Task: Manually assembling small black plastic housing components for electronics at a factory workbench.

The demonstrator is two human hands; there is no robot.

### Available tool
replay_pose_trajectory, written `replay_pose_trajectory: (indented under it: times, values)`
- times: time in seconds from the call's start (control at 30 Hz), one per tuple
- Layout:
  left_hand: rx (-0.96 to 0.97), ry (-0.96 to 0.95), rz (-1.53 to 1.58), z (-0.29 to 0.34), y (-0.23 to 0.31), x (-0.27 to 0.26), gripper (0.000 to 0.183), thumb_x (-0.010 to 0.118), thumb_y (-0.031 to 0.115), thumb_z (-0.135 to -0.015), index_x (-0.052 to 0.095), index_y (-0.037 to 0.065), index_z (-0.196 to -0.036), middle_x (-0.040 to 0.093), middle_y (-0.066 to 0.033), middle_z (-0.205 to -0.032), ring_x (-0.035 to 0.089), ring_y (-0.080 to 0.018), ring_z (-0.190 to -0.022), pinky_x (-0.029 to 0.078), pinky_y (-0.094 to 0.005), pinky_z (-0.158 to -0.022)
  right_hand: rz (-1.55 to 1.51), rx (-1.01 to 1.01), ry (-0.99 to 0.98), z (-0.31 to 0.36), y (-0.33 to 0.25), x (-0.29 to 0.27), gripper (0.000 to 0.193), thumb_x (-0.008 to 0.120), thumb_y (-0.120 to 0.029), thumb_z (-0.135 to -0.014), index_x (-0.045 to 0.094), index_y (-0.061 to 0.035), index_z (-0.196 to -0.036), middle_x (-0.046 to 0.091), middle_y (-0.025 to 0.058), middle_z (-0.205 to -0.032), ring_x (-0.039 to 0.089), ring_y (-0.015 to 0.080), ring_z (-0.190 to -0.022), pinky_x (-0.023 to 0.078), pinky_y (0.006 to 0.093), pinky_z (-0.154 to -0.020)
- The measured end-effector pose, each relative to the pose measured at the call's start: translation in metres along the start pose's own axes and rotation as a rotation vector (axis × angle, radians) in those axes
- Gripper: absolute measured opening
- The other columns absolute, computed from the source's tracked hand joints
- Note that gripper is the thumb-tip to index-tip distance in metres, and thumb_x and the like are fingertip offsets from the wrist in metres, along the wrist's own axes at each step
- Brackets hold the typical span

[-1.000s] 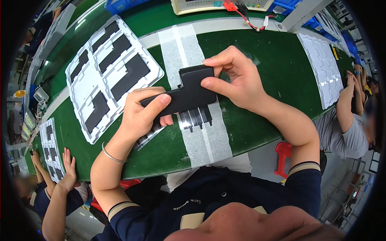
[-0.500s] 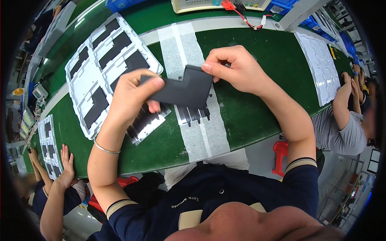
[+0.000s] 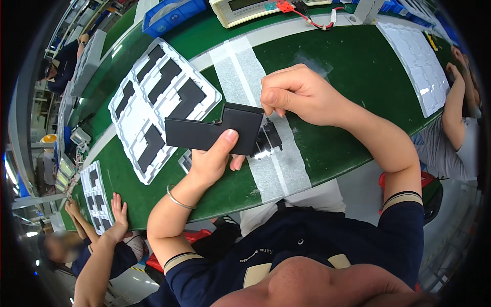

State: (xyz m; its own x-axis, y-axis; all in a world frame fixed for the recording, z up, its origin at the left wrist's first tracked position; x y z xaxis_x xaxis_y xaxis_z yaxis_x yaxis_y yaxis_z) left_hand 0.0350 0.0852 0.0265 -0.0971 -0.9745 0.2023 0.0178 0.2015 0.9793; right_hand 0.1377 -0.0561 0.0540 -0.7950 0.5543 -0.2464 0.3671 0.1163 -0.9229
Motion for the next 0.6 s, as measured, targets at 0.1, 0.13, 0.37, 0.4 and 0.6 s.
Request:
replay_pose_trajectory:
  times: [0.1,0.13,0.37,0.4,0.6]
  values:
    - [0.010,-0.019,0.026,0.003,0.001,0.003,0.026,0.044,0.018,-0.092,0.054,-0.006,-0.088,0.050,-0.0069,-0.057,0.042,-0.0110,-0.041,0.033,-0.0225,-0.041,0.024,0.022,-0.070,0.000,0.000,0.000,0.035,0.050,-0.026,-0.091,0.053,-0.0004,-0.067,0.052,0.0034,-0.063,0.049,0.0098,-0.055,0.036,0.0251,-0.049]
    - [0.008,-0.049,0.028,0.003,0.002,0.004,0.027,0.044,0.019,-0.092,0.054,-0.006,-0.089,0.050,-0.0067,-0.056,0.043,-0.0109,-0.042,0.033,-0.0225,-0.041,0.008,0.026,-0.112,0.000,0.001,0.003,0.035,0.050,-0.024,-0.091,0.052,-0.0001,-0.066,0.052,0.0035,-0.063,0.049,0.0101,-0.054,0.036,0.0252,-0.049]
    - [0.009,-0.047,0.026,0.010,-0.001,0.004,0.029,0.045,0.021,-0.091,0.055,-0.007,-0.091,0.051,-0.0072,-0.056,0.045,-0.0114,-0.043,0.036,-0.0223,-0.041,0.056,-0.056,-0.068,0.006,-0.003,0.016,0.033,0.048,-0.018,-0.090,0.045,0.0008,-0.063,0.046,0.0051,-0.060,0.050,0.0131,-0.054,0.038,0.0265,-0.049]
    - [0.016,-0.050,0.004,0.011,-0.003,0.003,0.030,0.046,0.022,-0.091,0.054,-0.007,-0.091,0.052,-0.0082,-0.057,0.046,-0.0121,-0.043,0.037,-0.0223,-0.041,0.055,-0.056,-0.067,0.006,-0.003,0.016,0.033,0.048,-0.018,-0.090,0.045,0.0008,-0.063,0.046,0.0051,-0.060,0.050,0.0131,-0.054,0.038,0.0265,-0.049]
    - [0.010,-0.094,0.056,0.011,-0.003,0.008,0.031,0.045,0.024,-0.092,0.053,-0.007,-0.095,0.054,-0.0100,-0.060,0.050,-0.0136,-0.045,0.041,-0.0231,-0.044,0.032,-0.051,-0.129,0.004,-0.004,0.017,0.034,0.047,-0.019,-0.091,0.044,0.0009,-0.063,0.044,0.0045,-0.059,0.048,0.0130,-0.053,0.039,0.0262,-0.051]
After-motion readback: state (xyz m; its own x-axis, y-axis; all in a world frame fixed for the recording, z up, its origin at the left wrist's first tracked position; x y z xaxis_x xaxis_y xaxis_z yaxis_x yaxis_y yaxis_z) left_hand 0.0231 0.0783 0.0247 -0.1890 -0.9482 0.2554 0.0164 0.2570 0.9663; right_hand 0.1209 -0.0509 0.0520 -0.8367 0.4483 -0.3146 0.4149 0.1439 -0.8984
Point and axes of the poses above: each hand's wrist, its own z-axis away from the middle knuckle, its own x-axis out of the palm, y = z × x, the point moved 4 cm from there along -z, towards the middle knuckle
